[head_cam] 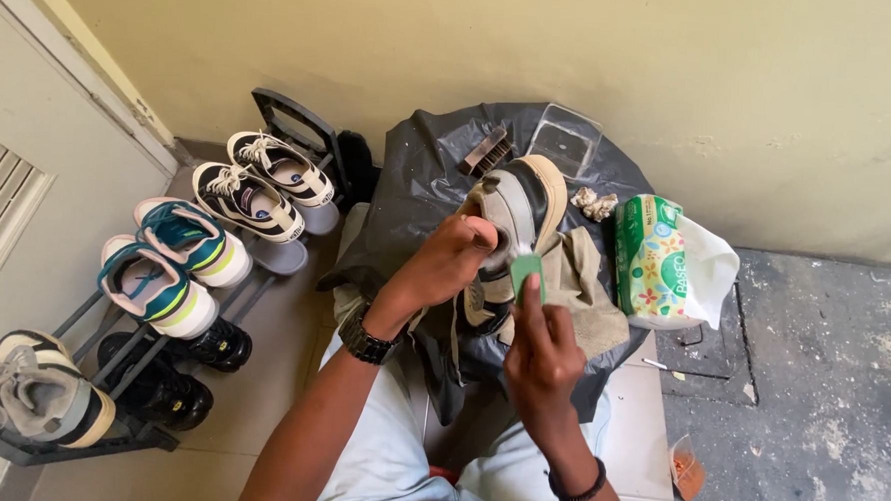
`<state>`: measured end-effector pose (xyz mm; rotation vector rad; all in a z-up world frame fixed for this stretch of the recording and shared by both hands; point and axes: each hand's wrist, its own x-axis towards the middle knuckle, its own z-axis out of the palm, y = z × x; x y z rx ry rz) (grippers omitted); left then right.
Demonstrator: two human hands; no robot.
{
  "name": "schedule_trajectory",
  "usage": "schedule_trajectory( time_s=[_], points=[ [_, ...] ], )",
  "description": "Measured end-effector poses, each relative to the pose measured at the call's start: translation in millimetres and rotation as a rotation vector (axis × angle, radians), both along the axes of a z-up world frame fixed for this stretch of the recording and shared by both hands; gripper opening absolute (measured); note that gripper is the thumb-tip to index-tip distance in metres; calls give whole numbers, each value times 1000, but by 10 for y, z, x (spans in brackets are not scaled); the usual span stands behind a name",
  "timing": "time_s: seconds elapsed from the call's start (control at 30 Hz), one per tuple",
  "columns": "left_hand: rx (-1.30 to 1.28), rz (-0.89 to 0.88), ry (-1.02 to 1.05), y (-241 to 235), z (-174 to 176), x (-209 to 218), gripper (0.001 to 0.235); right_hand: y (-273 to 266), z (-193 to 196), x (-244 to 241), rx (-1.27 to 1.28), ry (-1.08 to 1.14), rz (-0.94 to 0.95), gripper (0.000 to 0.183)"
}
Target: The person scrubs a white sneaker with a green brush, focusing on the upper, sides, and sole. They rotate the shoe to access different areas and finish by adjusting the laces.
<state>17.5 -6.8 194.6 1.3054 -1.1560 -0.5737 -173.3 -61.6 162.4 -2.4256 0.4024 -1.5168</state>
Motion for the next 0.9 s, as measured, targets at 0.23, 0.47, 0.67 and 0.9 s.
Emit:
schedule_trajectory(
  time_s=[0.23,0.47,0.67,0.9],
  points=[
    [-4,-69,53,-122,-458,17,73,-166,364,264,-13,-54,32,44],
    [-28,-89,92,-146,-741,118,64,-135,106,377,16,-80,66,43],
    [-39,-56,108,-42,-646,100,60,97,-467,251,66,-56,83,43],
    [-24,-97,234,116,-27,-260,67,-67,492,500,-28,-156,33,43]
  ],
)
